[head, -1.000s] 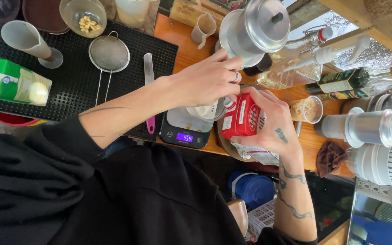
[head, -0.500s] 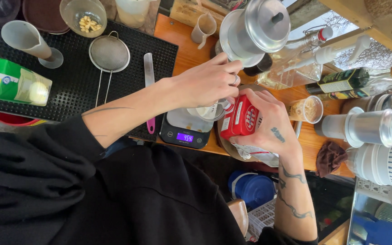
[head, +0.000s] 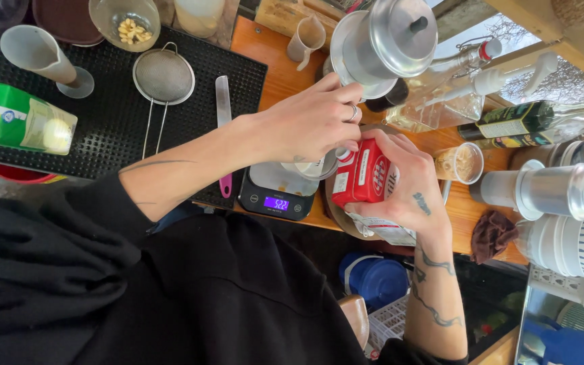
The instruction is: Preparing a coffee drink by scooping ice, weighing ingredients, pouring milk, and frothing.
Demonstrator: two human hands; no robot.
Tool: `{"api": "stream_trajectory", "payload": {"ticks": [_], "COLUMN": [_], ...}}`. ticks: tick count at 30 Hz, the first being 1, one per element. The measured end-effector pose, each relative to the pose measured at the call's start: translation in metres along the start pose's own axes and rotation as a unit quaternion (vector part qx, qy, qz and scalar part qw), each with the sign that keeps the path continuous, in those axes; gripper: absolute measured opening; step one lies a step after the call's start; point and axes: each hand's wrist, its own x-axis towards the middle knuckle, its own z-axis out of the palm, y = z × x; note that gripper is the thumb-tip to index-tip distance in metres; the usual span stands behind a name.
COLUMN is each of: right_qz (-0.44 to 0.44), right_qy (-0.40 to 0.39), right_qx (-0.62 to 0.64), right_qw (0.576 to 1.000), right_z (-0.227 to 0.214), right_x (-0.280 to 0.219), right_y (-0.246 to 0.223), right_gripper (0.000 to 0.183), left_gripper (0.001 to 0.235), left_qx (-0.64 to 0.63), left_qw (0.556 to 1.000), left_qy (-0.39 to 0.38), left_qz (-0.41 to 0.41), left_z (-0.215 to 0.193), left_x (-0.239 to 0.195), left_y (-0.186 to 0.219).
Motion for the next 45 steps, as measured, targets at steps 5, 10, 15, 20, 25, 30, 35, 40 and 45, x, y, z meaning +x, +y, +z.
{"api": "stream_trajectory", "payload": {"ticks": [5, 10, 15, 20, 25, 30, 35, 40, 45], "right_qz": [-0.007, -0.015, -0.012, 0.000, 0.036, 0.087, 0.168, 0.163, 0.155], "right_qy": [0.012, 0.024, 0.030, 0.027, 0.081, 0.160, 0.234, 0.217, 0.223], "right_qx": [0.007, 0.026, 0.052, 0.066, 0.062, 0.135, 0.299, 0.390, 0.417], "right_qw": [1.000, 0.999, 0.998, 0.997, 0.994, 0.974, 0.910, 0.880, 0.867], "right_z": [-0.002, -0.005, 0.000, 0.001, 0.003, 0.007, -0.008, -0.019, -0.062], "right_x": [-0.001, -0.004, -0.019, -0.035, -0.079, -0.148, -0.191, -0.230, -0.259], "right_y": [0.001, 0.000, 0.003, -0.006, 0.000, 0.010, -0.021, -0.018, -0.007], "right_gripper": [0.106, 0.105, 0.111, 0.113, 0.120, 0.119, 0.110, 0.106, 0.102], "left_gripper": [0.037, 0.023, 0.016, 0.016, 0.026, 0.020, 0.031, 0.062, 0.042], "left_qx": [-0.059, -0.138, -0.190, -0.185, -0.195, -0.270, -0.489, -0.498, -0.605], "left_qw": [0.997, 0.983, 0.958, 0.958, 0.950, 0.938, 0.856, 0.840, 0.710], "left_qy": [0.030, 0.031, -0.009, -0.074, -0.063, 0.068, 0.030, -0.031, -0.037], "left_qz": [-0.024, -0.118, -0.215, -0.208, -0.234, -0.206, -0.167, -0.212, -0.359], "left_z": [-0.010, -0.014, -0.015, -0.027, 0.000, 0.036, 0.044, 0.091, 0.111], "left_x": [0.003, 0.002, 0.004, 0.016, 0.015, 0.018, 0.047, 0.055, 0.054], "left_y": [0.005, 0.015, 0.033, 0.051, 0.097, 0.157, 0.192, 0.211, 0.201]}}
